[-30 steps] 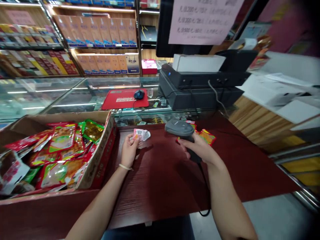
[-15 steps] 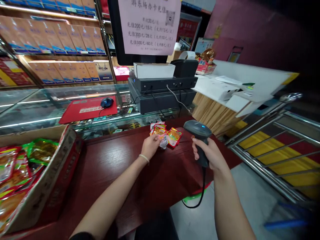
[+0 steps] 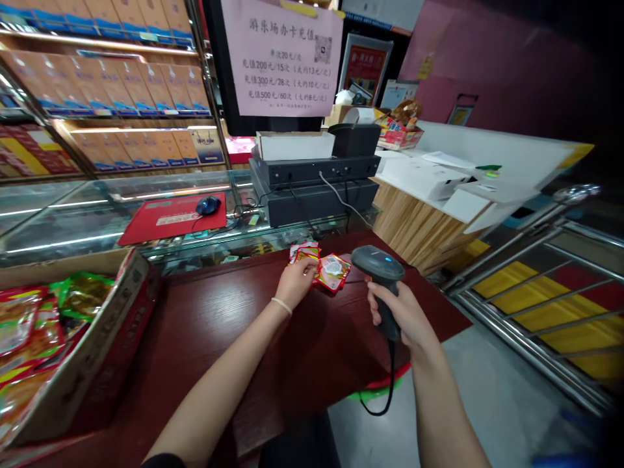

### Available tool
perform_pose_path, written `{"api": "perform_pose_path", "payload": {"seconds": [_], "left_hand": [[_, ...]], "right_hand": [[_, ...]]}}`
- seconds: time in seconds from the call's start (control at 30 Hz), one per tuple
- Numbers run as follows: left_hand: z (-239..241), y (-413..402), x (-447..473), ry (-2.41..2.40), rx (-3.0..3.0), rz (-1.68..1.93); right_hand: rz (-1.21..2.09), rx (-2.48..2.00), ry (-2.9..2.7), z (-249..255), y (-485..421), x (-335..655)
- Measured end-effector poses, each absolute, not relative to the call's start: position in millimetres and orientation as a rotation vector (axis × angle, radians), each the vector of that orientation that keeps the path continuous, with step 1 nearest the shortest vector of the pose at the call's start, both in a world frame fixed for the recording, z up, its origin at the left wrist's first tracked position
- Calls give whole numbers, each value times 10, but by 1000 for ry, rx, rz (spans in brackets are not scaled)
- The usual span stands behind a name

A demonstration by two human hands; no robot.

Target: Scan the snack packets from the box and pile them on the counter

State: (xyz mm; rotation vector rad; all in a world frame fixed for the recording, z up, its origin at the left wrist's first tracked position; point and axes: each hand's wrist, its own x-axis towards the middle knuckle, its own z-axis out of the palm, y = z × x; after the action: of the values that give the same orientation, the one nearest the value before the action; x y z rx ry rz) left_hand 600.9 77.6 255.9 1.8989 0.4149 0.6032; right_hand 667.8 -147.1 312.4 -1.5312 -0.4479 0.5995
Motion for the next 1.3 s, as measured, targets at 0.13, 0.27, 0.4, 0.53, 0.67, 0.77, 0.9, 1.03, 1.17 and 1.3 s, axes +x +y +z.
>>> {"api": "perform_pose_path", "payload": {"seconds": [0.13, 0.27, 0.4, 0.53, 0.67, 0.77, 0.9, 1.03, 1.17, 1.3], "left_hand": [[2859, 821, 5381, 446, 1899, 690], [3206, 902, 4621, 473, 1802, 804], [3487, 1067, 3828, 606, 1701, 967], [3626, 1408, 3031, 834, 1726, 1171], [3624, 1887, 2280, 1146, 2048, 1122], [3564, 2219, 1872, 1365, 2358, 757], [3473, 2470, 1712, 1410, 2548, 209], [3428, 2572, 1929, 1247, 2648, -62], [3360, 2669, 2244, 1252, 2696, -367], [3257, 2718, 2397, 1247, 2690, -352]], "right_hand": [[644, -1515, -485, 3146, -1253, 6527], [738, -1495, -620, 3214, -945, 6290], [854, -1461, -715, 3307, -556, 5954], [975, -1423, -814, 3370, -142, 5551], [1049, -1433, -936, 3402, 220, 5159], [1073, -1433, -985, 3407, 411, 4913], [1090, -1431, -1020, 3375, 558, 4707], [1108, -1436, -1011, 3347, 622, 4639], [1131, -1420, -991, 3351, 613, 4636], [1134, -1426, -943, 3348, 573, 4633]]}}
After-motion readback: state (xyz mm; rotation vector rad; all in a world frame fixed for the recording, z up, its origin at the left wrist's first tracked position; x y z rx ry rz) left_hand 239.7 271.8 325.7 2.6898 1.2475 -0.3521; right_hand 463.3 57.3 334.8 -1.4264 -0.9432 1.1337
